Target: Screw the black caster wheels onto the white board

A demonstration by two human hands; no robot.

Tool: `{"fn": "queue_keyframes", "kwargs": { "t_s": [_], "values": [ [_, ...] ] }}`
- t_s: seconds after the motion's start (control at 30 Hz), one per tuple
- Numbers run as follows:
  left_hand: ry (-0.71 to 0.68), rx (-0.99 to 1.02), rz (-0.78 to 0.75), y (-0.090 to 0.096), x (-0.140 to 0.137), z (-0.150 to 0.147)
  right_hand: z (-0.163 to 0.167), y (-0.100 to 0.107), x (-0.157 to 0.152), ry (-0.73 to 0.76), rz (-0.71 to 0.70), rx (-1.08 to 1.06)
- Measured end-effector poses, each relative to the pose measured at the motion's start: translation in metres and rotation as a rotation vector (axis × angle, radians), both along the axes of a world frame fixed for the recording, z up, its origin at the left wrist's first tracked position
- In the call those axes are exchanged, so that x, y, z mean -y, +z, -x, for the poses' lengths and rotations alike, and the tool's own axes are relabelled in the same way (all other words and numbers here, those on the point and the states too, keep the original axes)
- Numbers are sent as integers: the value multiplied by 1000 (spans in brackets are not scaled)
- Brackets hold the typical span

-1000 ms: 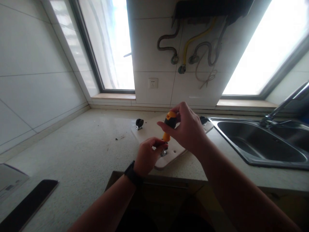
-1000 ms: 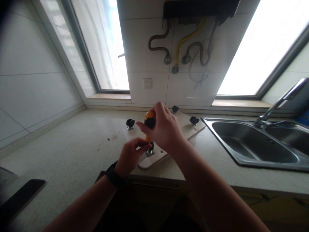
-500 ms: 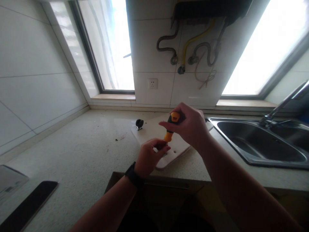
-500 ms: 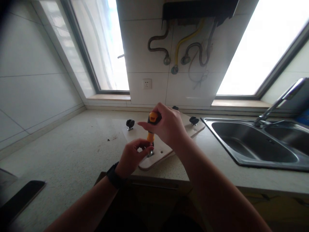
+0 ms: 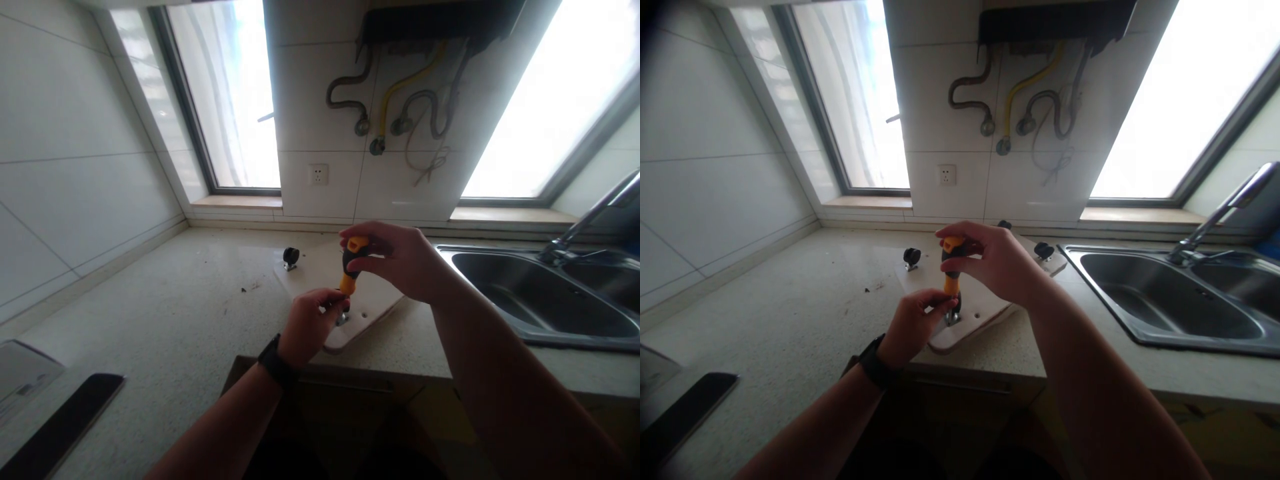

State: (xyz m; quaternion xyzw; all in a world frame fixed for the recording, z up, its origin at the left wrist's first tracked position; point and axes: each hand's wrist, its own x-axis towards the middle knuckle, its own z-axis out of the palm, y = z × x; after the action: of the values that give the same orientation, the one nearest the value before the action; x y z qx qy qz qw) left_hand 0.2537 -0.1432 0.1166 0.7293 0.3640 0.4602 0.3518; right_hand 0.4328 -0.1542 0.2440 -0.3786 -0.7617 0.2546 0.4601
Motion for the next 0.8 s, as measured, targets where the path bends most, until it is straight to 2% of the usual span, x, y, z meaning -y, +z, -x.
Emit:
{"fn": "queue_keyframes", "kwargs": {
  "t_s": [0.17, 0.23, 0.3, 0.43, 0.5, 0.6, 0.67, 0.8],
  "values": [
    [3, 1, -40, -4, 1, -5, 16, -3, 0, -556, -278, 203],
    [23, 23, -5, -5, 1, -7, 19, -3, 3, -655, -323, 299],
    [33, 36, 20, -7, 1, -8, 17, -1, 8, -553, -300, 308],
    [16, 18, -13, -7, 1, -5, 4, 3, 12, 28, -70, 160],
    [18, 11, -30, -6, 1, -3, -1, 4, 9, 145, 34, 73],
    [34, -26, -46, -4, 2, -1, 0, 4, 4, 70, 95, -36],
    [44, -43, -59, -3, 2, -1, 6, 5, 5, -47, 62, -19],
    [42, 54, -14, -1, 1, -2, 23, 7, 16, -446, -95, 152]
  ]
}}
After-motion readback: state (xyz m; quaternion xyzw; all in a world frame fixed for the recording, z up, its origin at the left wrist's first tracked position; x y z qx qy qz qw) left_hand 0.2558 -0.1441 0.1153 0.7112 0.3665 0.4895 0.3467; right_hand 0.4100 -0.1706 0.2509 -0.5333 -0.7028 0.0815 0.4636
